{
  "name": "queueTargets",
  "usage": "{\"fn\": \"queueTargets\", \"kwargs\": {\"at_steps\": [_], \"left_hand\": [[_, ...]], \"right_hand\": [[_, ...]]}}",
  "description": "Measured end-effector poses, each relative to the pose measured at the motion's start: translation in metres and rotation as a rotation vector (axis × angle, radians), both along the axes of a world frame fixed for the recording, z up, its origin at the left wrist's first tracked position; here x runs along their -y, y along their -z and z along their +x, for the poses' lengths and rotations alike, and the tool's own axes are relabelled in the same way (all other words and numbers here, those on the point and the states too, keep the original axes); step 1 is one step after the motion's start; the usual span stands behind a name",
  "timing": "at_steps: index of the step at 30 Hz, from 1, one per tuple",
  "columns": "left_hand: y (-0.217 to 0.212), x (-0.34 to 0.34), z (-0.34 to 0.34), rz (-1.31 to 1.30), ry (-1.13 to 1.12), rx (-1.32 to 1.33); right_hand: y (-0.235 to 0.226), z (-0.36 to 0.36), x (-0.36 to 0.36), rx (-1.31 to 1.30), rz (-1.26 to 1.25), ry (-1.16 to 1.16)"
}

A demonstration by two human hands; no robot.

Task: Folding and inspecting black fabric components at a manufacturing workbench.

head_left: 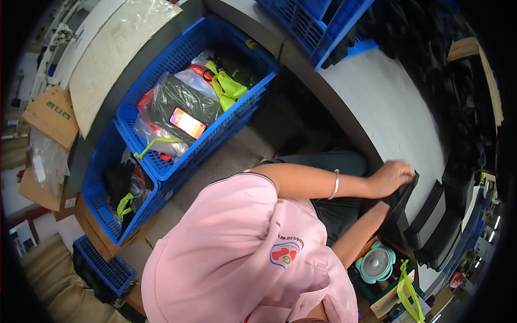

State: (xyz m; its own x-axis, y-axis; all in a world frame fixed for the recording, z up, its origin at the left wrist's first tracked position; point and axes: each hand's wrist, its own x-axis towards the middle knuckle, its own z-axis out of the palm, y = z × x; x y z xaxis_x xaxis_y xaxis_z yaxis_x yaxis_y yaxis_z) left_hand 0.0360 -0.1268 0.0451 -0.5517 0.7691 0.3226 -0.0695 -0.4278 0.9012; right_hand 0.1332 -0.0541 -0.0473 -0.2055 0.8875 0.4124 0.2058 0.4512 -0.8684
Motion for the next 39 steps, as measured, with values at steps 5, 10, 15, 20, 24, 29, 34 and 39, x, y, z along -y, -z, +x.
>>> {"fn": "queueTargets", "kwargs": {"at_steps": [5,10,15,20,24,29,34,39], "left_hand": [[0.017,-0.050,-0.024,-0.183,-0.001,0.058],[0.039,-0.088,-0.031,-0.308,-0.181,0.046],[0.016,-0.089,-0.071,-0.181,-0.181,0.019],[0.010,-0.023,-0.081,-0.140,0.000,0.037],[-0.021,0.020,-0.035,-0.232,0.227,-0.309],[-0.038,0.025,-0.029,-0.244,0.390,-0.204],[-0.009,0.014,-0.059,-0.371,0.600,0.076],[-0.002,0.018,-0.041,-0.621,0.951,0.917]], "right_hand": [[-0.004,0.041,0.040,1.328,0.264,0.065],[-0.084,-0.010,0.127,0.840,-0.223,0.080],[-0.082,0.022,0.180,-0.286,-0.431,-0.086],[-0.073,0.035,0.160,-0.134,-0.375,0.191],[-0.118,0.014,0.115,0.264,-0.013,0.267],[-0.120,0.034,0.084,0.048,-0.365,0.212],[-0.132,0.055,0.076,-0.612,-0.806,-0.099],[-0.145,0.054,0.040,-0.016,-0.170,-0.082]]}}
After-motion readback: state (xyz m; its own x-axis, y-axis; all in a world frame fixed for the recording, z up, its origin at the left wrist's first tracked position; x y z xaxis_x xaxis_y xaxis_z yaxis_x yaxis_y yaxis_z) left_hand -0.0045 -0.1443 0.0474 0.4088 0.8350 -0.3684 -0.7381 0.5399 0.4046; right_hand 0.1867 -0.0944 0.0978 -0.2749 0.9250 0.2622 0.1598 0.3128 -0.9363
